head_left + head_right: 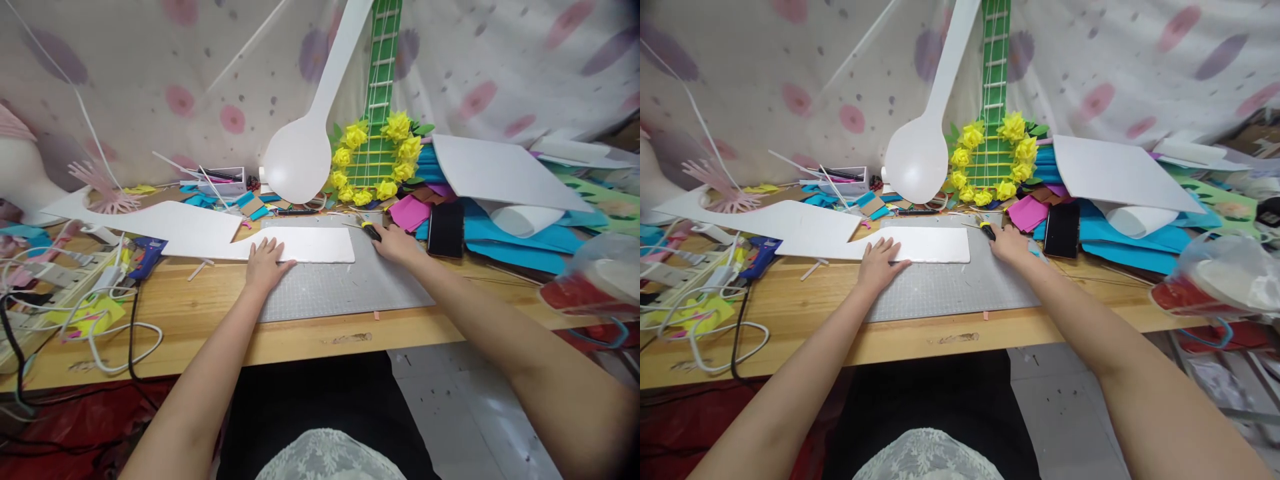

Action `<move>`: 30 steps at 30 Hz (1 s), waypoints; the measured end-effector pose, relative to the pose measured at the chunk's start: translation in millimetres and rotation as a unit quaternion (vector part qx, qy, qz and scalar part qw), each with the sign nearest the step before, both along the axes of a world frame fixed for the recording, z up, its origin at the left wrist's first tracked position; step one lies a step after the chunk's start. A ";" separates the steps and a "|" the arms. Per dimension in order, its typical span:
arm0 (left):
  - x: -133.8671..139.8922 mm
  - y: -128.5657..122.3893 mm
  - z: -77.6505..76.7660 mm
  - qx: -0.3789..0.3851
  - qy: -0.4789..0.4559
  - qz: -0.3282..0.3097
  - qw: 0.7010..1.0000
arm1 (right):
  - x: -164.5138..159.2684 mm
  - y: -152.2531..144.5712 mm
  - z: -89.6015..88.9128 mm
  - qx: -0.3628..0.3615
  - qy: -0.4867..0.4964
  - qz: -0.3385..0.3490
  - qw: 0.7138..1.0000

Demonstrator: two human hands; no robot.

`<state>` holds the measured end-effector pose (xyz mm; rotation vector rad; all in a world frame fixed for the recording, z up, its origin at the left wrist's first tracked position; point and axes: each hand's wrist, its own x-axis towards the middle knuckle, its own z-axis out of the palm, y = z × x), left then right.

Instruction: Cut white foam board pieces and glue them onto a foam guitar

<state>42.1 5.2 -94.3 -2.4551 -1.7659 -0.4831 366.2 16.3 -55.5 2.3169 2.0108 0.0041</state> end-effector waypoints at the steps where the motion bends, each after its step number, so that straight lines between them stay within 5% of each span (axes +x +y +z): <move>1: -0.2 0.4 -0.8 0.004 -0.002 -0.001 1.000 | -4.6 3.9 2.3 0.003 -0.008 -0.004 1.000; 5: -0.5 1.6 -3.0 0.021 -0.015 -0.007 1.000 | -32.4 22.9 9.7 0.072 0.001 0.047 0.996; 10: -2.1 -0.8 -1.1 0.071 -0.064 -0.053 0.994 | -91.2 50.7 2.2 0.030 0.105 0.186 0.977; 18: -2.7 -9.1 5.9 0.097 -0.084 -0.093 0.987 | -125.5 73.9 8.8 -0.053 0.131 0.167 0.976; 22: -1.0 -9.0 3.3 0.090 -0.089 -0.112 0.986 | -127.5 63.9 13.2 -0.023 0.112 0.179 0.977; 30: 1.2 -2.3 -7.6 0.037 -0.083 -0.090 0.992 | -132.2 50.2 -14.1 0.019 0.087 0.153 0.984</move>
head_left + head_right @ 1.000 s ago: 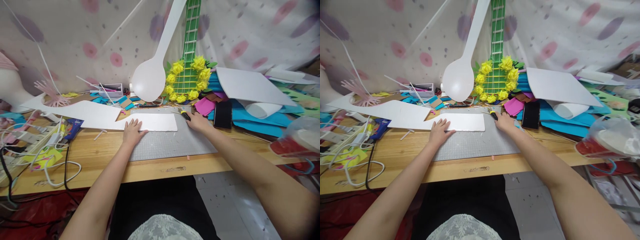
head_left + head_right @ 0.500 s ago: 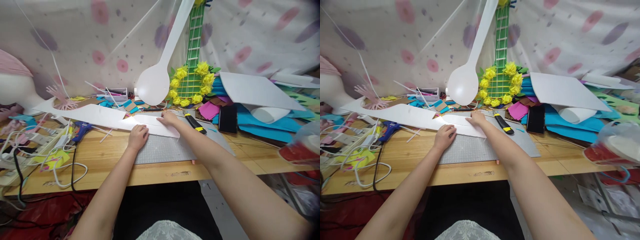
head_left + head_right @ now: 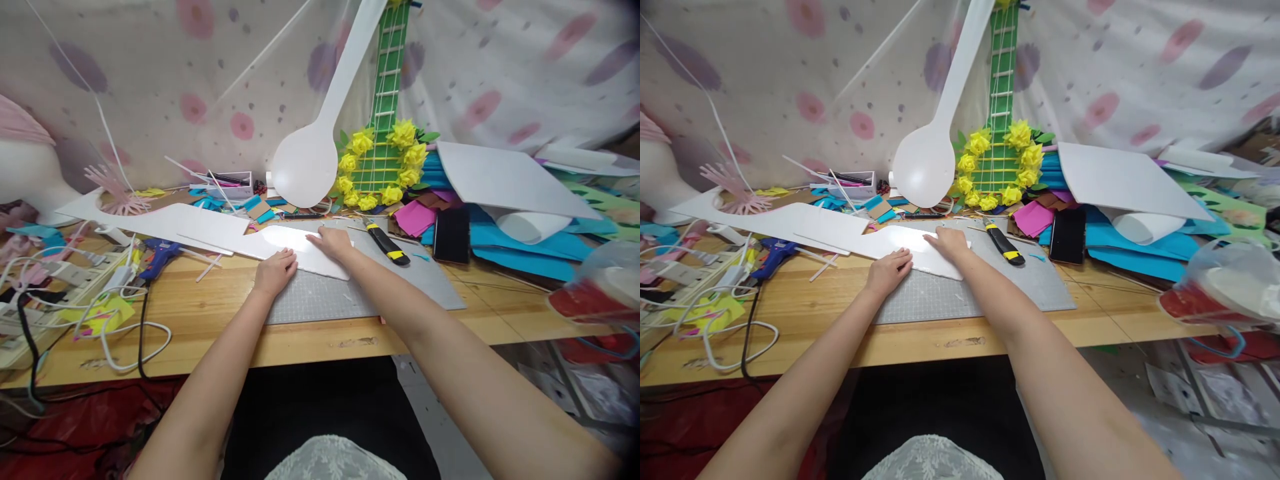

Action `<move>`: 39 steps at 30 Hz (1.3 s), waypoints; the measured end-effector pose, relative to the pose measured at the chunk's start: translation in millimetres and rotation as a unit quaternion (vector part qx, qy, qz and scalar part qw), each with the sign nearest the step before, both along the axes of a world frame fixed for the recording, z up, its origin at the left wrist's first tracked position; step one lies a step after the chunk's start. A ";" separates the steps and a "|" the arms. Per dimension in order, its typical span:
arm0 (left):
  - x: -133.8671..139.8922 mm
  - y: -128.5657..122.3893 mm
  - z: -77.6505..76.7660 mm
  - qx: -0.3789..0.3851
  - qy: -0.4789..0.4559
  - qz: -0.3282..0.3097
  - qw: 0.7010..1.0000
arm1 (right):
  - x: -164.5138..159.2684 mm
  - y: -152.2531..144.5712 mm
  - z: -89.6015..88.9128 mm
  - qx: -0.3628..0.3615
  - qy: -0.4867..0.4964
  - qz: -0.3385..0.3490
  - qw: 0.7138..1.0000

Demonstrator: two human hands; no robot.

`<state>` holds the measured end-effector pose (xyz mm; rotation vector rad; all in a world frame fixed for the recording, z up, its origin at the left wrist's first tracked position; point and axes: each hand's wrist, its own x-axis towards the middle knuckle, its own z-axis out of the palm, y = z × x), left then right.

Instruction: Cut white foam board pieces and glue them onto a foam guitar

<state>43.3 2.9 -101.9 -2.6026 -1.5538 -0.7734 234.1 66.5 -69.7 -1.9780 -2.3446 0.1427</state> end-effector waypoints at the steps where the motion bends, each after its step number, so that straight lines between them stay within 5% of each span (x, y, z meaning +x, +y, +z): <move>1: 0.1 0.1 0.4 -0.007 0.003 0.003 1.000 | -0.2 1.1 -1.9 -0.001 0.002 -0.002 1.000; 20: 0.6 -0.4 2.2 -0.021 0.019 0.017 0.999 | -2.7 2.9 -2.5 0.004 0.053 -0.076 0.996; 29: -1.7 -8.6 3.6 0.014 -0.017 -0.129 0.991 | -26.1 16.4 22.3 -0.030 0.058 0.010 0.998; 32: -1.2 -6.9 4.5 0.018 -0.004 -0.056 0.998 | -49.6 22.0 17.2 -0.031 0.059 0.012 0.998; 36: 0.9 -2.1 3.2 -0.022 -0.017 0.195 0.980 | -63.9 24.0 4.7 -0.037 0.059 -0.008 0.998; 39: 3.3 -0.7 3.4 -0.091 0.006 0.246 0.965 | -62.6 24.1 -0.7 -0.023 0.059 -0.007 0.998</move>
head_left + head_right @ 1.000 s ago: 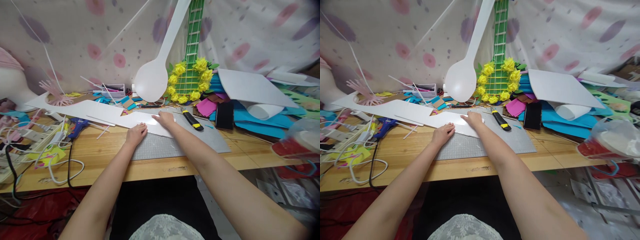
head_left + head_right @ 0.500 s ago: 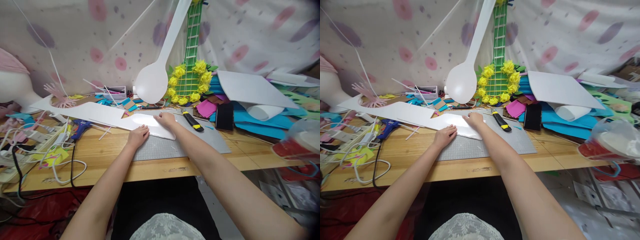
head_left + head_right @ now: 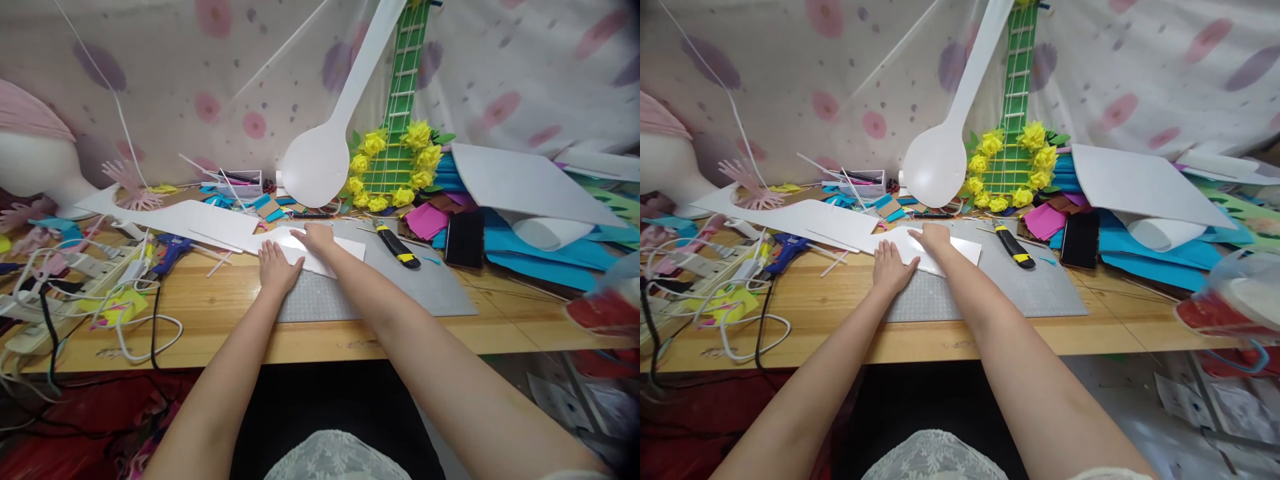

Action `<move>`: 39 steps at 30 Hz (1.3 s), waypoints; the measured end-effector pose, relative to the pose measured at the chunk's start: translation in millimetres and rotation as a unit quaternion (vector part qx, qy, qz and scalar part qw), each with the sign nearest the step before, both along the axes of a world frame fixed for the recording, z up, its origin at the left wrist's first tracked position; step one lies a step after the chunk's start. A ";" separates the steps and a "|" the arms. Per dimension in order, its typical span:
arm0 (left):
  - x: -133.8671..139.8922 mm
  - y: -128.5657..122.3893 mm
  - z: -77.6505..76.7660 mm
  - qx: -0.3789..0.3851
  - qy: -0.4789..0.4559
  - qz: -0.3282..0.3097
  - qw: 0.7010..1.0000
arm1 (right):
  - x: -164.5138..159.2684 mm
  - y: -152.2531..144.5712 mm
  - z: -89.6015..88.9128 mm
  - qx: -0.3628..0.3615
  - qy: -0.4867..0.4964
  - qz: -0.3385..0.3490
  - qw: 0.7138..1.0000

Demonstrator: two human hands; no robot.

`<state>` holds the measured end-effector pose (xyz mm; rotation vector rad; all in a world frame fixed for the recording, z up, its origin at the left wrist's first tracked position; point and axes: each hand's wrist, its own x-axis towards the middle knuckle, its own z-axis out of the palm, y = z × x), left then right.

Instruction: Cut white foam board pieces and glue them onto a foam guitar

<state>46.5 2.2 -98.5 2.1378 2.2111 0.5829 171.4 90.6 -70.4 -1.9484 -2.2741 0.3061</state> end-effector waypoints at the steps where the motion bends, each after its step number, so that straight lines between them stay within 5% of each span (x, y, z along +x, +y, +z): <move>1: 0.7 -0.1 0.8 -0.018 0.008 -0.001 1.000 | 0.9 0.0 -0.8 0.002 0.003 -0.005 1.000; 11: 2.8 -2.5 8.3 -0.075 0.047 0.012 0.996 | -0.1 4.4 -1.4 0.007 0.038 -0.059 0.998; 15: 2.8 -4.6 8.6 -0.067 0.057 0.006 0.996 | 35.4 14.2 5.1 0.031 0.047 -0.151 0.987; 18: 2.9 -4.8 7.0 -0.060 0.055 0.004 0.997 | 66.1 19.6 9.1 0.056 0.023 -0.160 0.985; 27: 2.3 -7.6 2.8 0.011 0.010 0.010 1.000 | 80.4 17.3 14.1 0.156 0.051 -0.085 0.983; 34: 1.3 -9.6 1.6 0.086 0.003 0.017 0.996 | 69.1 -36.5 12.5 -0.049 0.186 0.132 0.972; 39: 2.3 -7.6 -1.2 0.083 -0.022 0.009 0.996 | 56.9 -79.2 -11.9 0.094 0.082 0.190 0.974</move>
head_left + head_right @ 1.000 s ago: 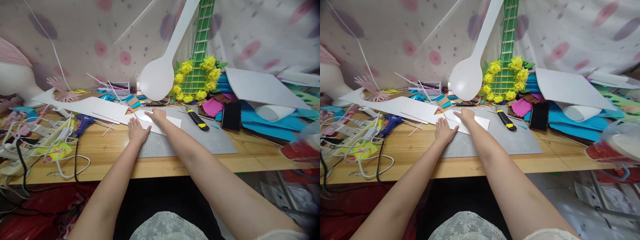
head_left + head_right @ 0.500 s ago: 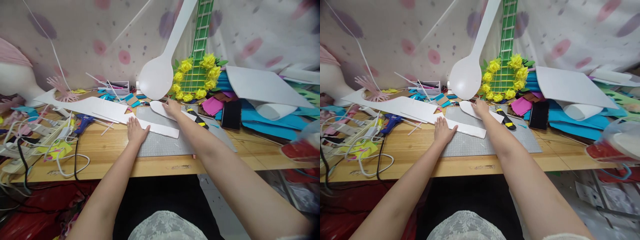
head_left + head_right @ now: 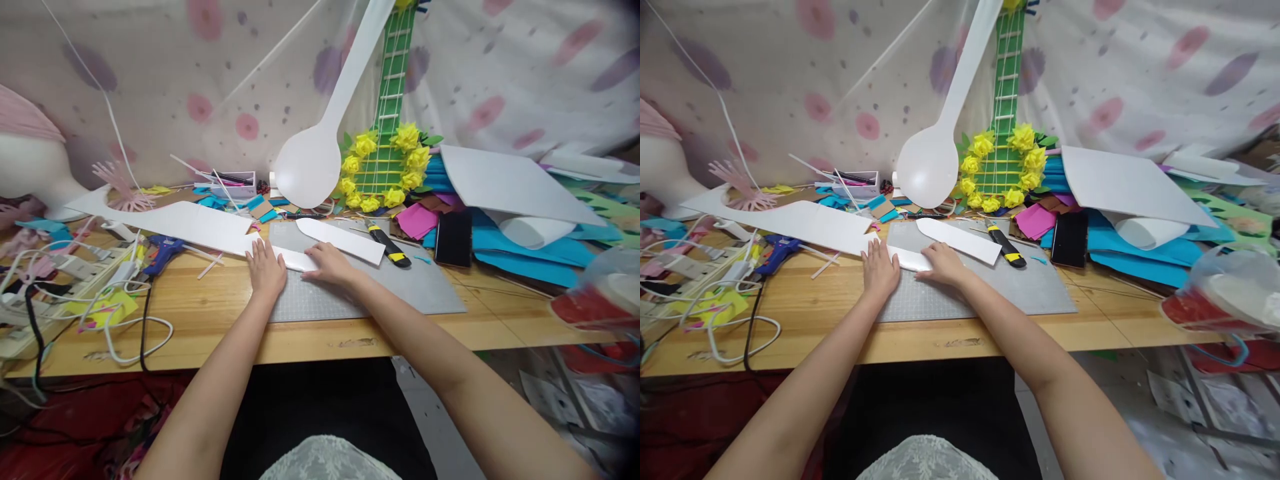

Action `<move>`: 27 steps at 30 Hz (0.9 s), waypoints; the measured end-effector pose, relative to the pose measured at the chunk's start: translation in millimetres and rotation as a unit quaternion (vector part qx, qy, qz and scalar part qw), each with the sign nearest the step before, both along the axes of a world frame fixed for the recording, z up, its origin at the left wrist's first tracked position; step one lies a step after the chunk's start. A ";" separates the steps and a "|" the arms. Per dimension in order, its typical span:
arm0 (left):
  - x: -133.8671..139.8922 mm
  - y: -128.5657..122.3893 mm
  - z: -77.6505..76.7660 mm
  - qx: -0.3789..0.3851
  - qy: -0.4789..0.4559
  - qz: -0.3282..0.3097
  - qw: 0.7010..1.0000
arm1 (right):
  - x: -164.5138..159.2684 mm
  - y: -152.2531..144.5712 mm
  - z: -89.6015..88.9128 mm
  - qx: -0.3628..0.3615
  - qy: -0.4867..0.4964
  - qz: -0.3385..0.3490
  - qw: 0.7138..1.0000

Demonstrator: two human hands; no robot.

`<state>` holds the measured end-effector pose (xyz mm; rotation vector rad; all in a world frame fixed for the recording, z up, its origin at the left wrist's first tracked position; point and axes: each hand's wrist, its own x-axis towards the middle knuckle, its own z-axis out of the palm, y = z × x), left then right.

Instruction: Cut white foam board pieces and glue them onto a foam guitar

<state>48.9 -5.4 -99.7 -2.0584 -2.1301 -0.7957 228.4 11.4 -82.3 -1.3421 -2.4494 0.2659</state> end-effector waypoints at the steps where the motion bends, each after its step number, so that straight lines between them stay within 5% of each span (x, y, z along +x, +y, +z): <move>1: -0.7 -0.1 0.1 0.011 -0.010 -0.009 1.000 | -1.8 -4.4 -4.2 0.023 0.003 -0.006 1.000; 5: -10.4 -3.1 2.4 0.109 -0.095 -0.041 0.989 | -6.0 -12.8 -12.5 0.095 0.064 -0.059 0.992; 8: -18.6 -5.0 3.4 0.155 -0.216 0.008 0.964 | -7.1 -15.5 -11.4 0.141 0.113 -0.110 0.977; 13: -5.9 1.7 8.4 0.053 -0.448 -0.017 0.892 | -14.4 -21.4 -8.2 0.136 0.099 -0.105 0.980; 15: 0.8 9.5 18.4 0.024 -0.522 0.002 0.853 | -17.4 -23.6 -6.2 0.118 0.083 -0.084 0.986; 18: -9.7 25.3 49.0 0.051 -0.572 0.111 0.811 | -10.3 -22.7 0.2 0.119 0.087 -0.105 0.983; 21: -47.3 39.3 94.0 0.174 -0.510 0.143 0.830 | 22.2 -14.9 9.2 0.140 0.106 -0.208 0.962; 24: -84.2 41.1 132.3 0.240 -0.413 0.066 0.876 | 75.3 -4.6 12.8 0.120 0.083 -0.353 0.924; 27: -91.8 28.1 138.4 0.106 -0.219 -0.020 0.970 | 122.4 1.5 5.7 0.074 0.022 -0.448 0.891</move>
